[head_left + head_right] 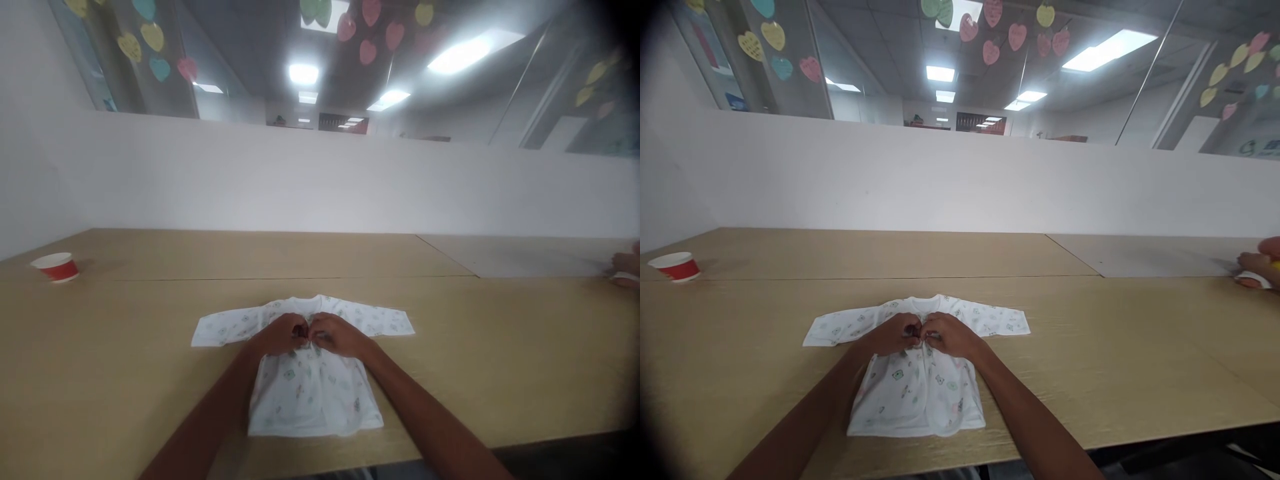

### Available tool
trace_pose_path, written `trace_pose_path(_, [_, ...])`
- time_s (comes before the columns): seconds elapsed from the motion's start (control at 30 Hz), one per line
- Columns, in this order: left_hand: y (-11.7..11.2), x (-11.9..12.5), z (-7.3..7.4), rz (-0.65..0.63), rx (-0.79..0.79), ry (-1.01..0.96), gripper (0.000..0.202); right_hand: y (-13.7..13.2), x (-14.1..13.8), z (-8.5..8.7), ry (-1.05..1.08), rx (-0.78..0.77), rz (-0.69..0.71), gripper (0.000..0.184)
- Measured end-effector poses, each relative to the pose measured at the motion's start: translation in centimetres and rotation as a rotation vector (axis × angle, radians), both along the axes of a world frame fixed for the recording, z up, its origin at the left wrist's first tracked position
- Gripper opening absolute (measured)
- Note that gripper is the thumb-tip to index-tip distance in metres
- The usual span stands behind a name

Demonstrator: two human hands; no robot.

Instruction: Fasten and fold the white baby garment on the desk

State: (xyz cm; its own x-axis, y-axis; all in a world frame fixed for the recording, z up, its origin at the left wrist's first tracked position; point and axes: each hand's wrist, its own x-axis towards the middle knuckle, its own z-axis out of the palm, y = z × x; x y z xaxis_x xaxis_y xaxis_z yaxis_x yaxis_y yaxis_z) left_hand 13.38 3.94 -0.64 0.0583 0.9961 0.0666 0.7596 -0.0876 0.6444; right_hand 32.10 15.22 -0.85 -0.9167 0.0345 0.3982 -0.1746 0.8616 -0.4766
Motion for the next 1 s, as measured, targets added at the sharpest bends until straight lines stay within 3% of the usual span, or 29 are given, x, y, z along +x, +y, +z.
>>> trace_pose_path(0.37, [0.0,0.0,0.1,-0.008,-0.007,-0.026,0.01,-0.4,0.0,-0.3,0.037,0.016,-0.126,0.01])
trace_pose_path(0.73, [-0.2,0.3,0.4,-0.016,0.032,0.001,0.005,-0.1,-0.6,-1.0,0.106,-0.196,-0.054,0.009])
trace_pose_path(1.0, [0.0,-0.1,0.0,0.008,0.025,-0.11,0.008,-0.1,-0.9,-1.6,0.049,-0.153,-0.165,0.006])
